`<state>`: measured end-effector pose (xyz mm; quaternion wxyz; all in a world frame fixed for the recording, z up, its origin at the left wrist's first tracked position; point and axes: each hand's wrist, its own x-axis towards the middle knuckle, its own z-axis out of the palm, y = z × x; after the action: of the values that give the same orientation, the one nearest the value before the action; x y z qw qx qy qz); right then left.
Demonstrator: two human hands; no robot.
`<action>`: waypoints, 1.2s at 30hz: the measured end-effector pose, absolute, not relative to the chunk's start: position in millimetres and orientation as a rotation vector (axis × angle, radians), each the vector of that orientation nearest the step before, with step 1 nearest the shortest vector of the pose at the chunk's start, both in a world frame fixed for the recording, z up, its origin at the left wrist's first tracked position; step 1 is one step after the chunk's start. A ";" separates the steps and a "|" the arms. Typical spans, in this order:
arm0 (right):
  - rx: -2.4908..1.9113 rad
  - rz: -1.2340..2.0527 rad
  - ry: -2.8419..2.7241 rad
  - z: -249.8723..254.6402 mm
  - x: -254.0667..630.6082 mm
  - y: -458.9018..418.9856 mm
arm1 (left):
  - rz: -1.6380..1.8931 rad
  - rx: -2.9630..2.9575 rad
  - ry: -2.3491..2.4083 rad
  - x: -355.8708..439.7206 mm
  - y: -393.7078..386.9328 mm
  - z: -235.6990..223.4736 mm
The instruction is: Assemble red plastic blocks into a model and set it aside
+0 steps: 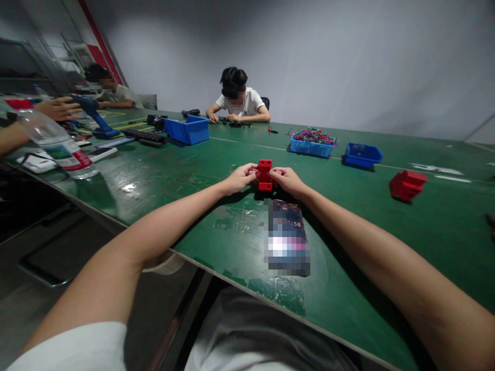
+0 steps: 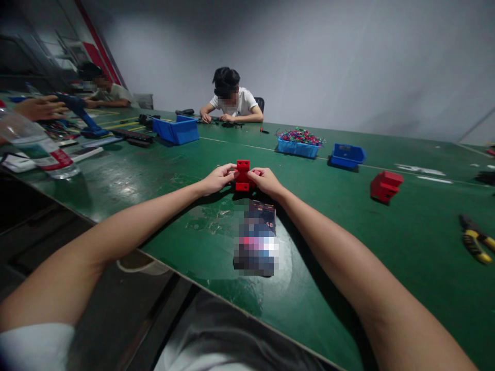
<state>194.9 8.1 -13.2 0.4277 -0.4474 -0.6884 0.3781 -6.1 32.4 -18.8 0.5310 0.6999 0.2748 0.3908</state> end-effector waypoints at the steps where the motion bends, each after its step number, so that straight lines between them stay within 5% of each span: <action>1: -1.119 0.941 -1.716 -13.6 194.6 7.9 | 0.930 1.663 0.654 -5.6 32.0 -18.7; 36: -1.271 1.000 -1.422 -10.9 208.5 9.3 | 0.981 1.914 1.111 -10.6 31.5 -10.2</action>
<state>208.5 9.3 -10.9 0.4741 -0.5196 -0.5814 0.4090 -10.6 31.5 -10.2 0.3526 0.7399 0.4294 0.3792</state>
